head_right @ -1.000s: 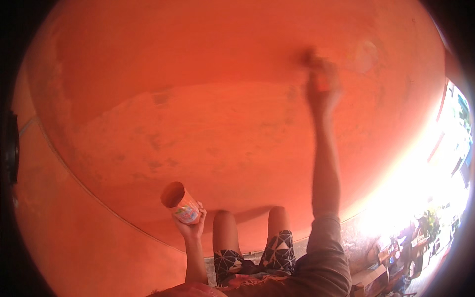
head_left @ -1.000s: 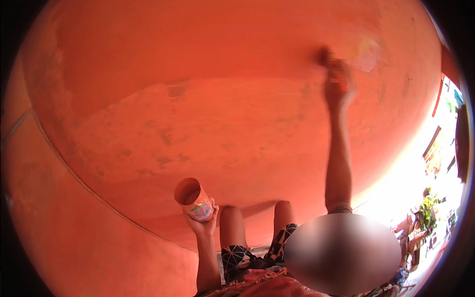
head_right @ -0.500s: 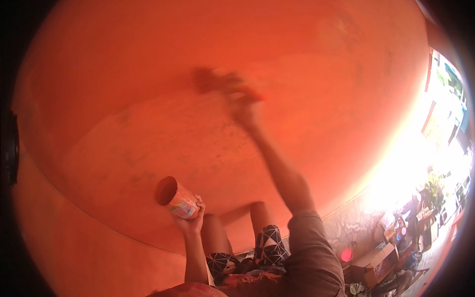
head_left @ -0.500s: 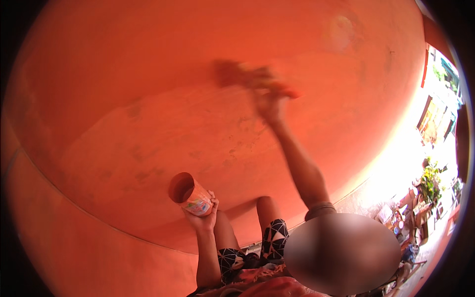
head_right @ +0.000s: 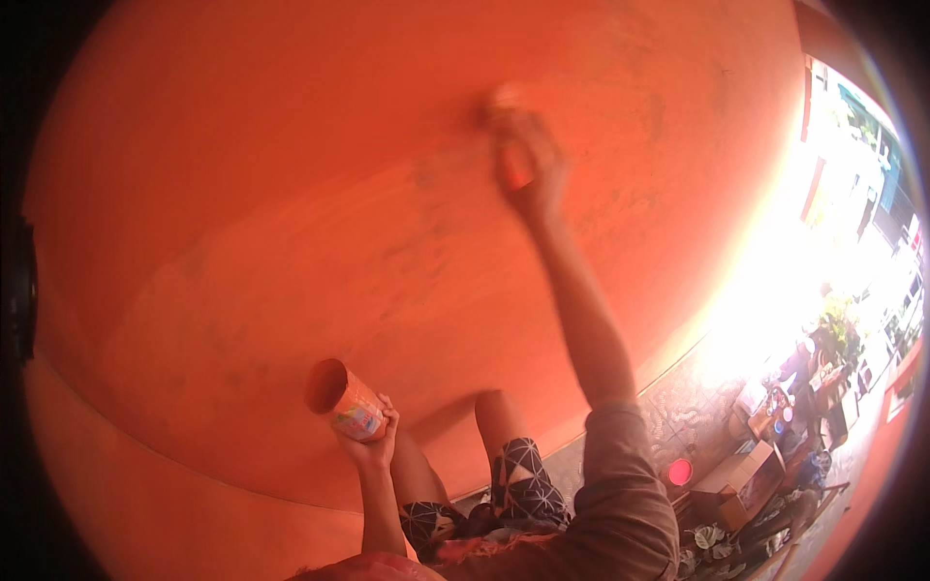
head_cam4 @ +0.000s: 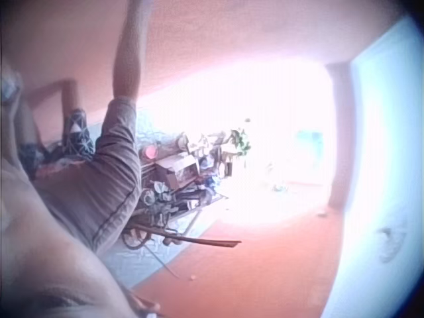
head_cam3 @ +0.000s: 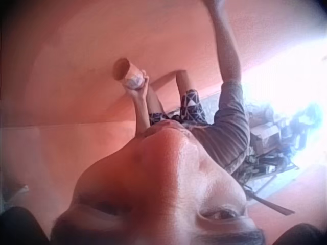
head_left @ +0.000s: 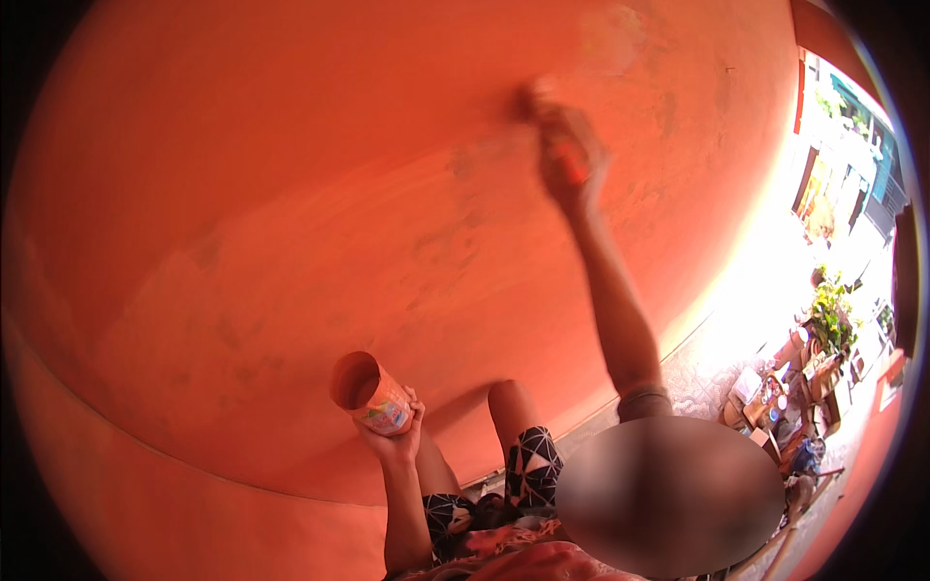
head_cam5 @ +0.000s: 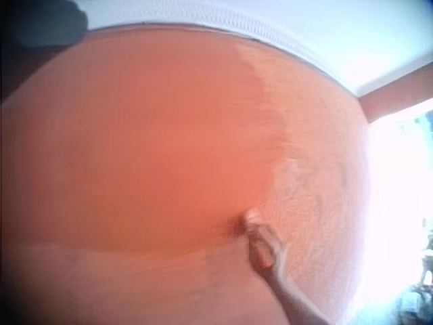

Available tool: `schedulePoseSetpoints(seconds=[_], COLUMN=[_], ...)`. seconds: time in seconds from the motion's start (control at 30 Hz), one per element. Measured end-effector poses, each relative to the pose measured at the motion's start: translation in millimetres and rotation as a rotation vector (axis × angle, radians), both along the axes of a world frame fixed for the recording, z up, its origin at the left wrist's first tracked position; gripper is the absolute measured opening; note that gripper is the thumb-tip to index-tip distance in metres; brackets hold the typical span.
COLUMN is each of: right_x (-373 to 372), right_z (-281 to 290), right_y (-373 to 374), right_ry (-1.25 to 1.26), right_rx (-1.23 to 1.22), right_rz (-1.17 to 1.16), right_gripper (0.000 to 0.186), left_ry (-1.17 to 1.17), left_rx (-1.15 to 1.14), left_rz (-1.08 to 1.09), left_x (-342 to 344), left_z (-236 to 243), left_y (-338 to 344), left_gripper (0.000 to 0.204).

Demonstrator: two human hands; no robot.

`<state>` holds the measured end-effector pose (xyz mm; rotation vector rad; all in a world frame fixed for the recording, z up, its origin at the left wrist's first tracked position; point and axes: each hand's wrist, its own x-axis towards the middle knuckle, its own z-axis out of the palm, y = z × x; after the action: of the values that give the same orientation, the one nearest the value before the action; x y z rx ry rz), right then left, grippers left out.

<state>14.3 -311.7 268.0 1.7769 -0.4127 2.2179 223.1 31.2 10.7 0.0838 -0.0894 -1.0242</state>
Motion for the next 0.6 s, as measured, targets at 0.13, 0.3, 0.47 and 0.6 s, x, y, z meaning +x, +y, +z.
schedulePoseSetpoints(seconds=[0.13, 0.3, 0.47, 0.6], right_x=[60, 60, -9, -91], right_z=[13, 20, -10, 0], right_y=[111, 95, -20, -94], right_ry=[0.273, 0.172, -0.221, -0.35], right_rx=[-0.029, -0.101, 0.13, 0.128], right_rz=[0.545, 0.717, 0.674, 0.476], right_gripper=[0.032, 0.013, 0.007, 0.024], left_ry=[-0.012, -0.03, 0.027, 0.001], left_rx=[-0.01, -0.09, -0.082, 0.006], left_rz=[-0.023, -0.098, -0.196, -0.183], left_x=[-8, 0, 10, 7], left_z=[11, 22, 10, 11], left_y=[-3, -8, -20, -19], left_gripper=[0.06, 0.06, 0.06, 0.057])
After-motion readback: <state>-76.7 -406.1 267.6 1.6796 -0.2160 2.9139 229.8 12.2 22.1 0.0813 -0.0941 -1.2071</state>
